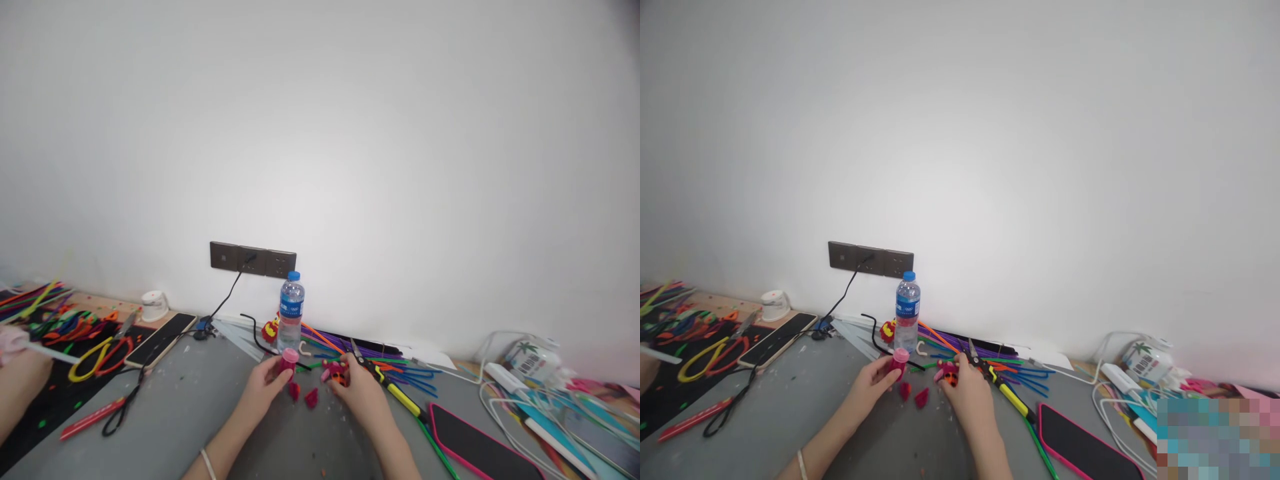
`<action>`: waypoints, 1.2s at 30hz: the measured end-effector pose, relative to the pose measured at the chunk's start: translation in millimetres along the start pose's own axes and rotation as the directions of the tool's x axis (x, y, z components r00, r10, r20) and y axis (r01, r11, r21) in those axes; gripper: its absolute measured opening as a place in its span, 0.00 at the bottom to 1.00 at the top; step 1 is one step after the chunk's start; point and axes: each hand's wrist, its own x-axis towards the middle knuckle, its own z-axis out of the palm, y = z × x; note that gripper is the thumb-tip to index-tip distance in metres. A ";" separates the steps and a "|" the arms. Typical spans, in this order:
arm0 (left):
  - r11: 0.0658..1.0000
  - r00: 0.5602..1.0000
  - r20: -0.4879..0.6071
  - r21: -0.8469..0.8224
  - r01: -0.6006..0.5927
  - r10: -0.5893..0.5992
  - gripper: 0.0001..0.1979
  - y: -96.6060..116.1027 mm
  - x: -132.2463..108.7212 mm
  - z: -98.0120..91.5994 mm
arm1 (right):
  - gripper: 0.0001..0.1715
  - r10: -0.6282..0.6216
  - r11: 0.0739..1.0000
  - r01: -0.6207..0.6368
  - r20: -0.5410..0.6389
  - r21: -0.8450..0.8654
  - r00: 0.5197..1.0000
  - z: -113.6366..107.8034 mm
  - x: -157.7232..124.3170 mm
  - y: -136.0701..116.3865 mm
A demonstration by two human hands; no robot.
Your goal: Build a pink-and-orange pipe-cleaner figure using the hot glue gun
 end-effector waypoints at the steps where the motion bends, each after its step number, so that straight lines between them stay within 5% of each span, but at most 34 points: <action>1: 1.000 1.000 0.005 -0.001 0.003 -0.003 0.26 0.2 -0.3 0.1 | 0.17 -0.003 0.999 0.003 0.005 -0.037 1.000 2.3 -0.7 -1.1; 5: 1.000 1.000 0.007 -0.006 0.009 -0.009 0.26 -0.8 -0.9 0.1 | 0.22 -0.019 1.000 0.019 -0.021 -0.001 1.000 6.8 -0.8 -1.8; 10: 1.000 1.000 0.003 -0.022 0.007 -0.007 0.26 -2.6 -0.5 -0.9 | 0.19 -0.074 0.908 0.134 -0.164 0.397 0.984 -5.7 6.0 -4.6; 13: 0.999 1.000 0.017 -0.033 -0.005 0.005 0.25 -2.7 -0.6 -1.0 | 0.28 0.011 0.769 0.136 -0.225 0.625 0.974 -14.8 11.2 -11.4; 17: 0.999 0.999 0.047 -0.037 -0.016 0.017 0.25 -4.1 -0.8 -0.2 | 0.41 0.119 0.472 0.021 -0.087 0.881 0.989 -12.8 14.9 -17.6; 23: 0.998 0.997 0.034 0.008 -0.070 0.069 0.22 -8.1 -0.6 1.0 | 0.36 0.190 0.215 -0.134 0.094 0.967 0.977 11.2 8.6 -28.2; 29: 0.991 0.993 0.027 0.067 -0.113 0.112 0.19 -8.4 -1.4 -0.1 | 0.42 0.102 0.300 -0.108 0.081 0.948 0.991 21.0 0.4 -43.1; 36: 0.970 0.984 0.012 0.164 -0.180 0.180 0.16 1.7 -6.1 -0.8 | 0.26 -0.064 0.481 0.043 -0.014 0.876 0.998 21.2 -2.2 -49.5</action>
